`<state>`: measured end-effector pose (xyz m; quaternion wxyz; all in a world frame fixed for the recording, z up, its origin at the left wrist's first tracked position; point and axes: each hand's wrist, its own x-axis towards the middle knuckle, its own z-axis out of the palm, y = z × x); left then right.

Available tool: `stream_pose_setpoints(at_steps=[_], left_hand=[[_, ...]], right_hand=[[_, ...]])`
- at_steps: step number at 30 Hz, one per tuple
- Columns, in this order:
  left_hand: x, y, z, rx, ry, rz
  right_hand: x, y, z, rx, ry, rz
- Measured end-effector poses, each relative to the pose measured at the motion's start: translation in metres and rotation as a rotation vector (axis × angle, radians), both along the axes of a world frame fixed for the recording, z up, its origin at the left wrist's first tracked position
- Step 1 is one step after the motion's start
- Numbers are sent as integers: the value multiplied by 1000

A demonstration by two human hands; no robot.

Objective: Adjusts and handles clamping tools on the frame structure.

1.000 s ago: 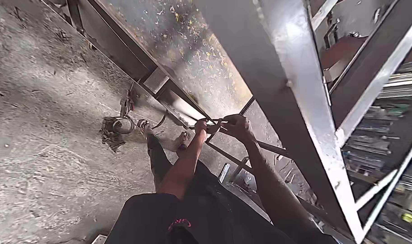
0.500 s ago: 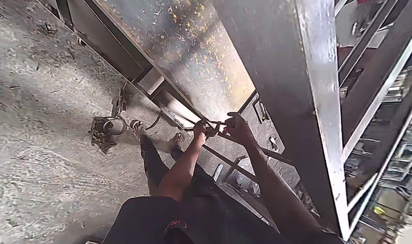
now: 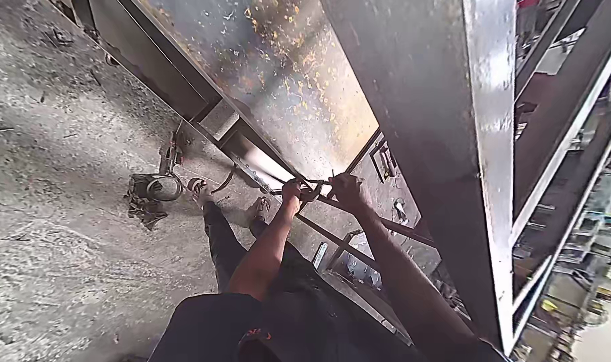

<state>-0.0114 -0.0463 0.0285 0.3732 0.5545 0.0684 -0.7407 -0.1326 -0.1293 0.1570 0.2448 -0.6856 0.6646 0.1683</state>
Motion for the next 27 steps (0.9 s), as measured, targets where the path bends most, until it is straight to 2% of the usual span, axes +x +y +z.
stream_pose_setpoints(at_steps=[2,3,4,6,8,9,11,14,15,19,21,23,25,26,27], left_hand=[[-3,2,0,4,-10,-17],[-5,2,-2,-2,-12,-21],[-5,-1,-5,-8,-7,-8],[-4,-1,-6,-1,4,8],[-4,1,1,17,-14,-25],[-4,-1,2,20,-24,-36],[-2,-4,4,7,-44,-25],[7,6,14,-19,-49,-47],[6,8,14,-11,-39,-44],[-4,2,1,31,-15,-33],[-6,0,2,41,-53,-59],[-10,-1,-3,51,-116,-101],[-21,-5,-14,58,-161,-64],[-22,-8,-16,64,-167,-36],[-22,-11,-17,58,-174,-36]], right_hand=[[-3,-3,-4,80,-61,-269],[-2,-3,-1,76,-41,-279],[3,-5,7,47,-3,-191],[8,-6,21,-24,25,116],[-3,-5,17,-76,36,360],[-8,-6,12,-101,44,405],[-11,-7,4,-85,89,311],[-4,-11,3,98,-14,-76],[-7,-12,2,130,-25,-114],[5,-2,6,-4,100,185],[11,2,7,-47,131,216],[35,1,20,30,211,90],[79,-14,47,305,306,-174],[76,-18,47,333,303,-186],[52,-15,36,265,245,-90]])
